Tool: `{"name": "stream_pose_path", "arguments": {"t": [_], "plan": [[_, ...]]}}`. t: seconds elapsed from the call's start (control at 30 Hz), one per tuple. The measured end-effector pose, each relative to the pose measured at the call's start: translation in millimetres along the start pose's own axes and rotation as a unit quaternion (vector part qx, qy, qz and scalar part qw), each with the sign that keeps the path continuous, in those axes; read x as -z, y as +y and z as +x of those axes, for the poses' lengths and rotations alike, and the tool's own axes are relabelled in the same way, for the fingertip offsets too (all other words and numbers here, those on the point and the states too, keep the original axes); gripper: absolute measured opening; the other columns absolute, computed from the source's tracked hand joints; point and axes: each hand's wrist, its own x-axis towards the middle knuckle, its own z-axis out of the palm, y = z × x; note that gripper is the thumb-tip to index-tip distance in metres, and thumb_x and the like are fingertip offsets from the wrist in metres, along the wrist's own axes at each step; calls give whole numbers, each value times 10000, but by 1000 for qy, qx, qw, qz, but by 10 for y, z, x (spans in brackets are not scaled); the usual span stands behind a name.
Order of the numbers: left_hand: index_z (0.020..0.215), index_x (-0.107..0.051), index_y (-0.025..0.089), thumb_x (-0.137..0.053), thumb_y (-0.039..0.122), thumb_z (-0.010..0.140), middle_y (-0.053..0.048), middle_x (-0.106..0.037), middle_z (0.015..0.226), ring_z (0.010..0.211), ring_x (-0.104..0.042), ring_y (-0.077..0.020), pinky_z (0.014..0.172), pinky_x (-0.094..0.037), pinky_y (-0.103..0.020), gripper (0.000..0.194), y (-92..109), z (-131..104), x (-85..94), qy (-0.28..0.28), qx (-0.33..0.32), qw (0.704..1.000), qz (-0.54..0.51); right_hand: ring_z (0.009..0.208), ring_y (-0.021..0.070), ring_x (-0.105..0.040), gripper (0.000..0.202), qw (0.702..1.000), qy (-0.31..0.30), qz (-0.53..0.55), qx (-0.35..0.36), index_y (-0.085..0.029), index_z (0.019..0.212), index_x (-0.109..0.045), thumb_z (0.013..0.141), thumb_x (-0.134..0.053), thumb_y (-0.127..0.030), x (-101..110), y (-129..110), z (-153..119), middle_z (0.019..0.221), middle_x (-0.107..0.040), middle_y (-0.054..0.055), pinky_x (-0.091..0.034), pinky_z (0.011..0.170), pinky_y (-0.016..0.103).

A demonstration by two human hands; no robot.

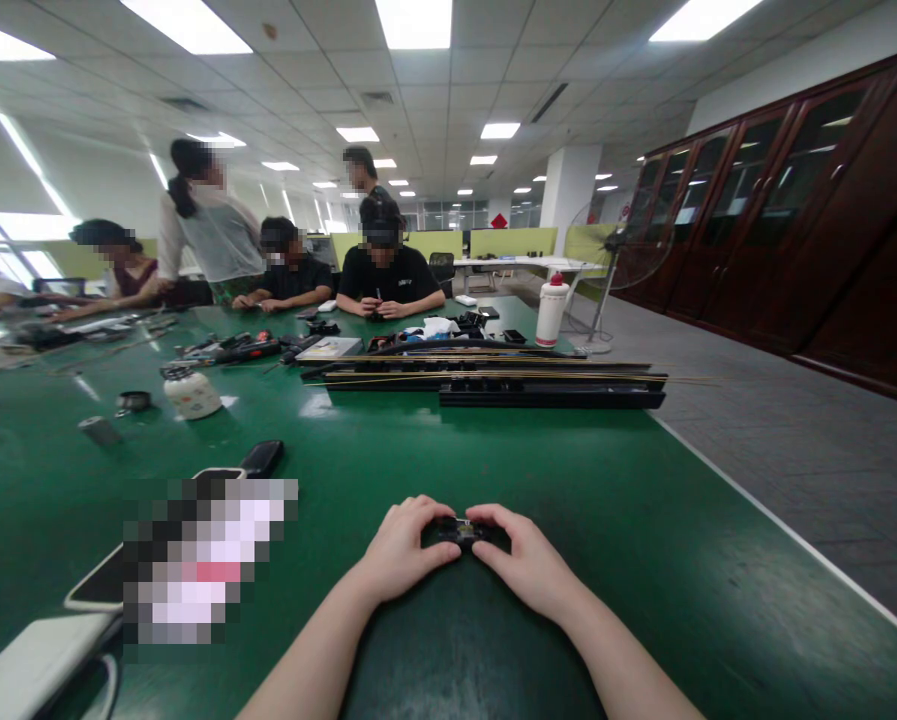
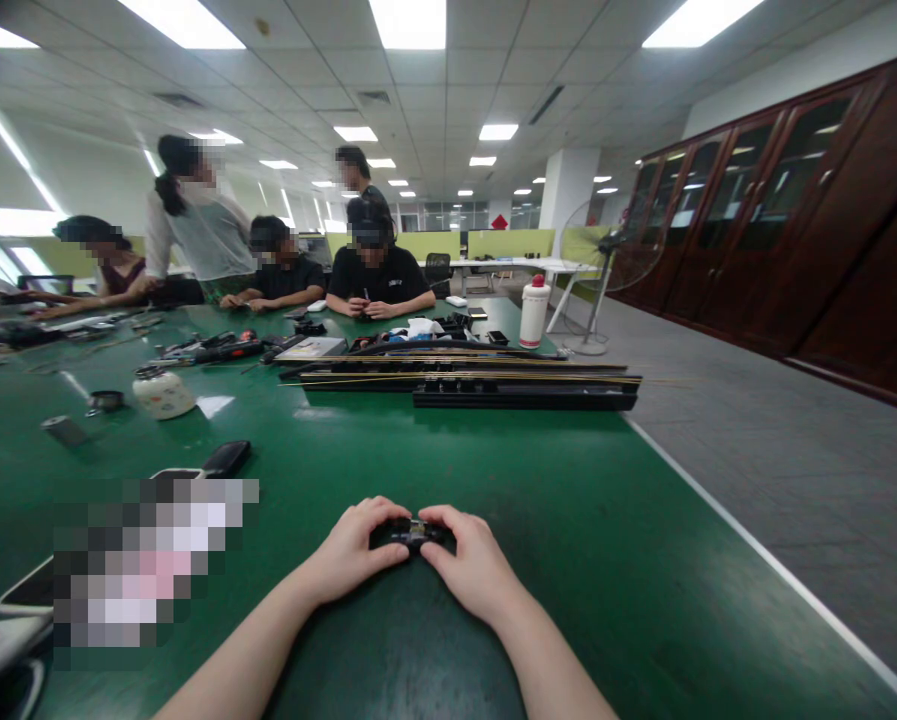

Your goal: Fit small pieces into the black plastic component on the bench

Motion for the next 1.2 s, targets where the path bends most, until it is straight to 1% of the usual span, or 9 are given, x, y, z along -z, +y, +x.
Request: {"name": "stream_pose_path", "arguments": {"t": [0.47, 1.2], "plan": [[1007, -582, 253, -583, 391, 738, -18, -591, 974, 915, -512, -200, 815, -379, -317, 303, 22, -7, 11, -2, 0, 1000, -2, 1000, 200, -573, 297, 1000, 6, -17, -4, -233, 1031, -610, 739, -558, -218, 2, -22, -9, 1043, -654, 31, -406, 929, 366], [1011, -574, 250, -575, 408, 745, -16, -592, 983, 919, -514, -194, 818, -378, -315, 310, 12, -6, 6, -1, -3, 1000, 7, 982, 207, -580, 281, 1000, 5, -14, -5, -232, 1013, -625, 738, -567, -229, 13, -47, -5, 1028, -663, 31, -410, 912, 361]]}}
